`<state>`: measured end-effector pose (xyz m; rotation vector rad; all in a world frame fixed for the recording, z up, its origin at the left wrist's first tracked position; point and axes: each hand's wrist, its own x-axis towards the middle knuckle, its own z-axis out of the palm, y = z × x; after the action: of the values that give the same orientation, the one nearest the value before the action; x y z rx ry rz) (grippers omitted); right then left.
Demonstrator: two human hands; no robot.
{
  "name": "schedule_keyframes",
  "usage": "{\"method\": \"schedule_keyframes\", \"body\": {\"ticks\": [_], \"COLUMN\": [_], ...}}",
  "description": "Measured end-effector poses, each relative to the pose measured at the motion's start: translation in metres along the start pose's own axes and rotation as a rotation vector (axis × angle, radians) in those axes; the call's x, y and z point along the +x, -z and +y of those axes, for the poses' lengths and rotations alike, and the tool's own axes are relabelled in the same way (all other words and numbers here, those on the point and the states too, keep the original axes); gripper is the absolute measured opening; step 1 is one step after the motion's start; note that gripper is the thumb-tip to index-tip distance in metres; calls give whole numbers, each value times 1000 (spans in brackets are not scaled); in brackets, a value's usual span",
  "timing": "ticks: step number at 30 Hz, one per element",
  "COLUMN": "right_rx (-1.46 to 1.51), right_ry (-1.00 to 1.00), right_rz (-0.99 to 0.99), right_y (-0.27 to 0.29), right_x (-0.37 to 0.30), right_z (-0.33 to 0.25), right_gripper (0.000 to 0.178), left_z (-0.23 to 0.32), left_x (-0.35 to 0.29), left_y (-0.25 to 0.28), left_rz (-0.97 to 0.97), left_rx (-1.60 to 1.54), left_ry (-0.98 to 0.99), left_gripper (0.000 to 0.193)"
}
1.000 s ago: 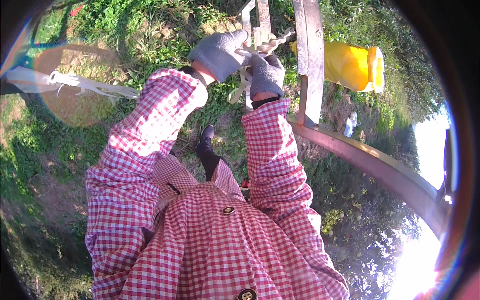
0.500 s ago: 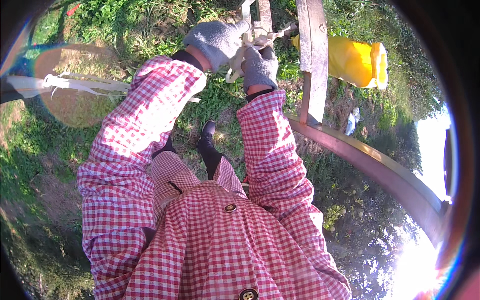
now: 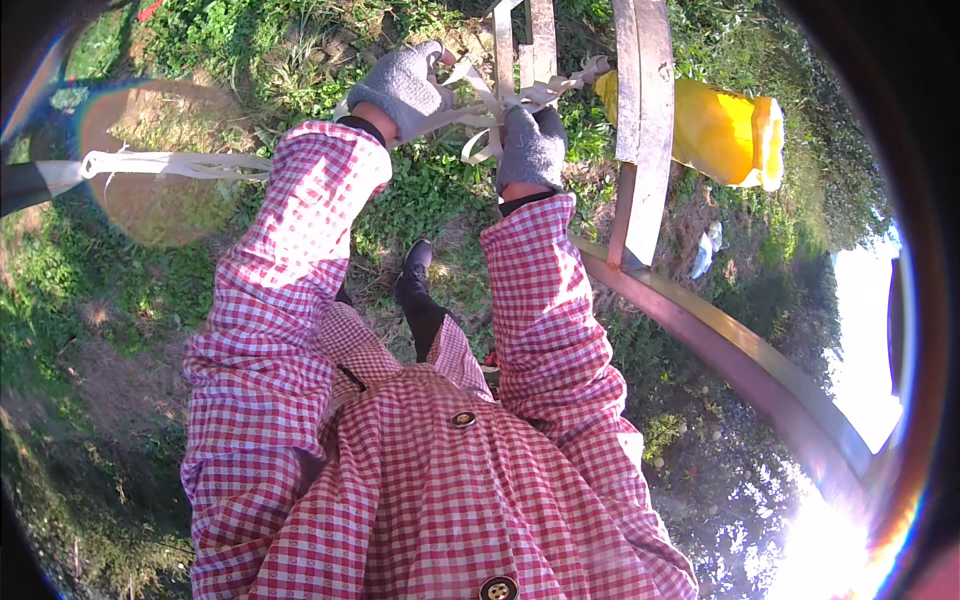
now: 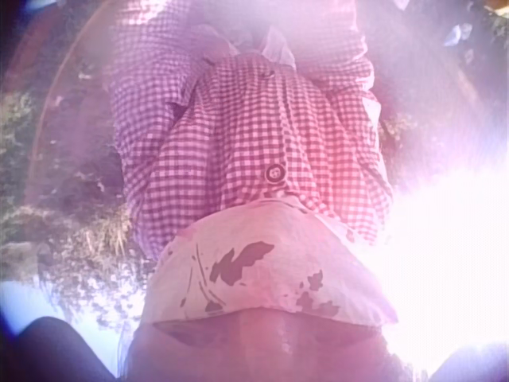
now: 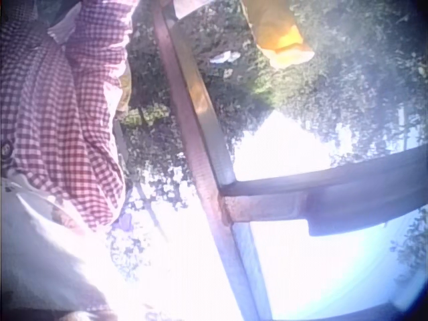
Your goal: The person secures a yellow bag to a metal ladder using a white strap. They wrap the strap around the ladder rung and tie it with both hands while standing on the ladder in an orchard.
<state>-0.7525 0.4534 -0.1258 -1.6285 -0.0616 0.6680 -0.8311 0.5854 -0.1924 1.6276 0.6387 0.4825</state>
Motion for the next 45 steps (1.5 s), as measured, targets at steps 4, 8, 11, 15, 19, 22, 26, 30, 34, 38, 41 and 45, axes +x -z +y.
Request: {"method": "schedule_keyframes", "body": {"ticks": [4, 8, 11, 15, 19, 22, 26, 30, 34, 38, 41, 45], "right_rx": [16, 186, 385, 408, -144, -221, 12, 52, -520, -681, 87, -131], "right_ry": [45, 11, -74, -136, -63, 28, 7, -68, 73, 152, -406, -175], "right_rz": [-20, -70, -119, -134, -168, -190, -201, -153, -101, -9, -310, -316], "right_y": [8, -1, 11, 44, 50, 55, 58, 62, 58, 60, 68, 69], "right_x": [1, -5, -10, -16, -9, -14, -22, -37, -42, -40, -37, -37], "right_z": [3, -1, -1, 0, -14, -22, -16, -28, -28, -22, -35, -21], "right_gripper": [16, 19, 20, 19, 16, 18, 20, 22, 25, 19, 9, 10], "left_z": [23, -36, -28, -33, -44, 30, 80, 98, 95, 118, 110, 105], "left_x": [6, 7, -8, -23, -4, -2, -26, -42, -37, -13, 3, 7], "left_y": [15, 65, 37, 6, 4, 8, -11, -46, -58, -70, -59, -50], "left_rz": [74, 238, 678, -131, -815, -333, 53, -129, -242, -354, -461, -501], "left_rx": [190, -1564, -1262, -312, 963, 982, 315, 191, 64, 448, 604, 543], "left_ry": [-187, 650, 1161, 1161, 687, 313, -164, -145, -70, 83, 124, 20], "left_gripper": [36, 37, 26, 48, 54, 39, 19, 24, 29, 39, 40, 37]}}
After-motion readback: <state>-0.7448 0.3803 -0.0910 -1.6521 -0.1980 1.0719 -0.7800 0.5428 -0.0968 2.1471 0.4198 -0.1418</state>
